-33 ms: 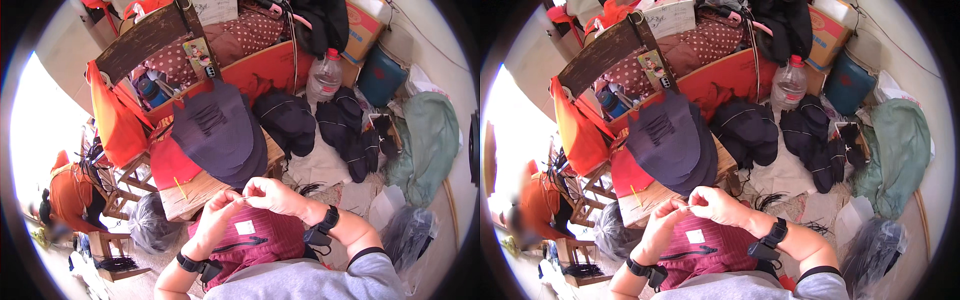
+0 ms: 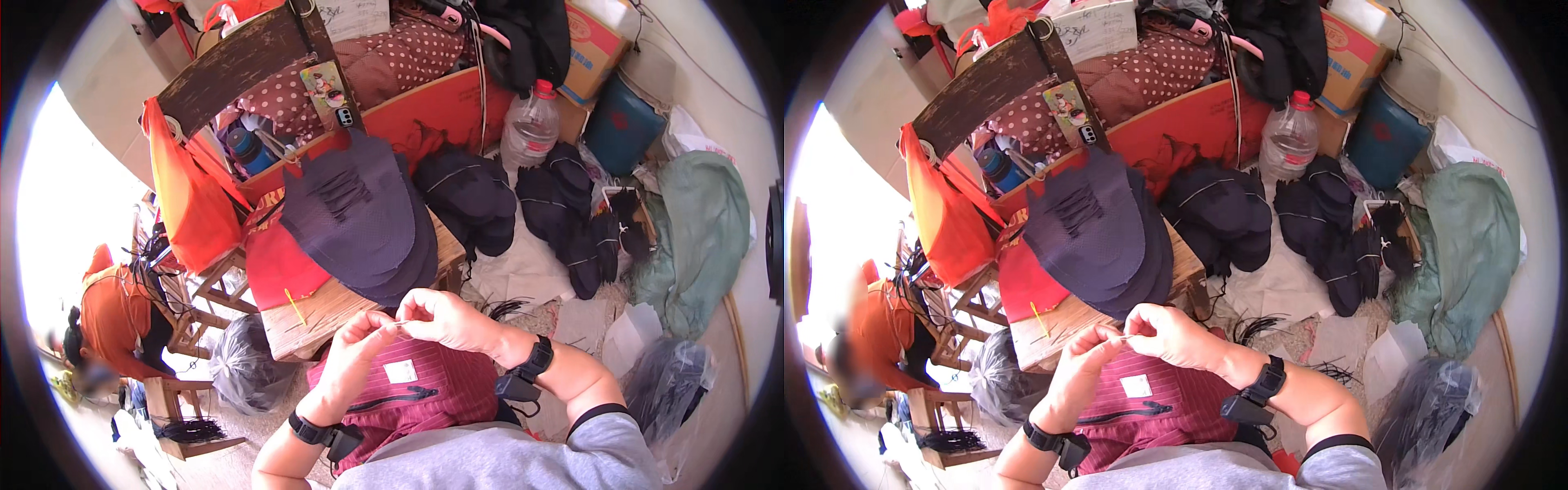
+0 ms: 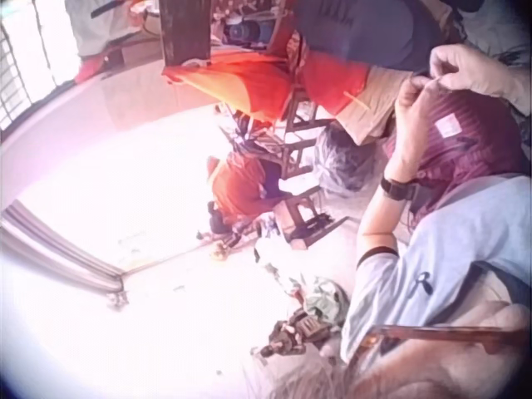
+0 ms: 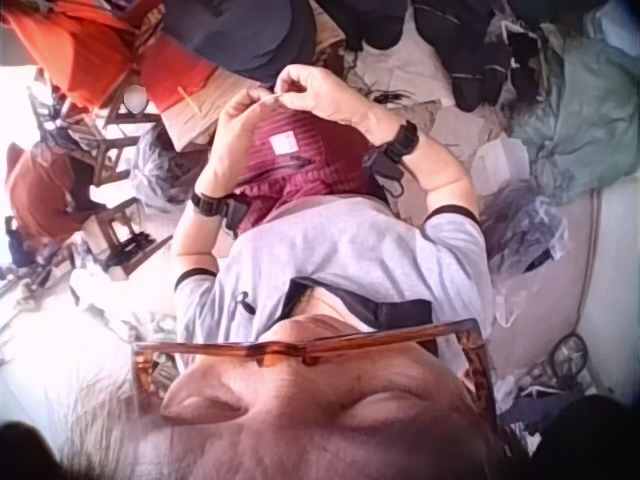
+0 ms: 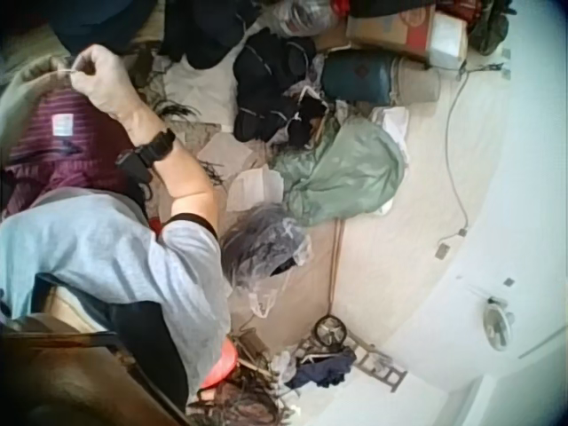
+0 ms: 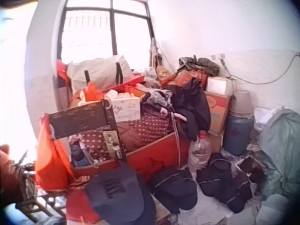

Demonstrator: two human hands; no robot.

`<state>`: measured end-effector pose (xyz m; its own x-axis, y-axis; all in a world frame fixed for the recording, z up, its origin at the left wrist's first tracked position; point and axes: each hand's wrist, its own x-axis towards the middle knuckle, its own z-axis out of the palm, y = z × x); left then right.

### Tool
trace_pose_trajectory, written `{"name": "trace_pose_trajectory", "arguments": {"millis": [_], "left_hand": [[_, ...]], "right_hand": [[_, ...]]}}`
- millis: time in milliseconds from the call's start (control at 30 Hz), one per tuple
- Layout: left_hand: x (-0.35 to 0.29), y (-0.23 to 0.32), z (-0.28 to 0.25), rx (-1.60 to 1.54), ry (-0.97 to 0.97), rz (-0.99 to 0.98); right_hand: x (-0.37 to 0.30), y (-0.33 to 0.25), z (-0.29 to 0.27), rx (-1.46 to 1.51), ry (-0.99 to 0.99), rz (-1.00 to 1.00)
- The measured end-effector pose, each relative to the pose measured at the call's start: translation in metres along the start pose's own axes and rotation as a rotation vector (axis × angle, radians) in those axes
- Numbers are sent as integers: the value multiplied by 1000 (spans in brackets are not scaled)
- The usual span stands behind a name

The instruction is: The recorder is organizing and lacing shoe uppers in a manufacturing environment.

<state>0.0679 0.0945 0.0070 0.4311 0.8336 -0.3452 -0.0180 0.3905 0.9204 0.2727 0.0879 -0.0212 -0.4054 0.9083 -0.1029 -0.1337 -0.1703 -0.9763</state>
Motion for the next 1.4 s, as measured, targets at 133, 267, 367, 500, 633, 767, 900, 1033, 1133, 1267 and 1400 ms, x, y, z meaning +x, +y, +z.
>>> {"name": "trace_pose_trajectory", "arguments": {"millis": [133,267,367,500,633,767,900,1033,1133,1267,1400], "left_hand": [[2,-9,3,47,18,60],[-4,-30,2,120,-47,68],[-1,-34,-1,154,-53,98],[-1,-36,-8,367,1,271],[2,-24,-6,-303,-76,87],[5,-16,-15,-693,-208,12],[5,-15,-17,-527,-314,55],[13,-11,-11,-106,-317,205],[17,-11,2,47,-233,416],[23,-13,-18,31,223,496],[48,-10,-52,16,572,507]], "right_hand": [[7,13,-4,51,68,-134],[8,3,-4,363,28,80],[1,0,-14,708,29,93],[-3,-7,-11,868,-79,-56],[-9,-9,-19,586,-181,-9],[-10,-19,-23,-11,-385,247],[-8,-25,-30,-315,-571,396],[0,-53,-22,-824,-531,262],[2,-55,-33,-779,-403,158],[4,-54,-57,-718,6,-41],[26,-30,-108,-470,111,1]]}}
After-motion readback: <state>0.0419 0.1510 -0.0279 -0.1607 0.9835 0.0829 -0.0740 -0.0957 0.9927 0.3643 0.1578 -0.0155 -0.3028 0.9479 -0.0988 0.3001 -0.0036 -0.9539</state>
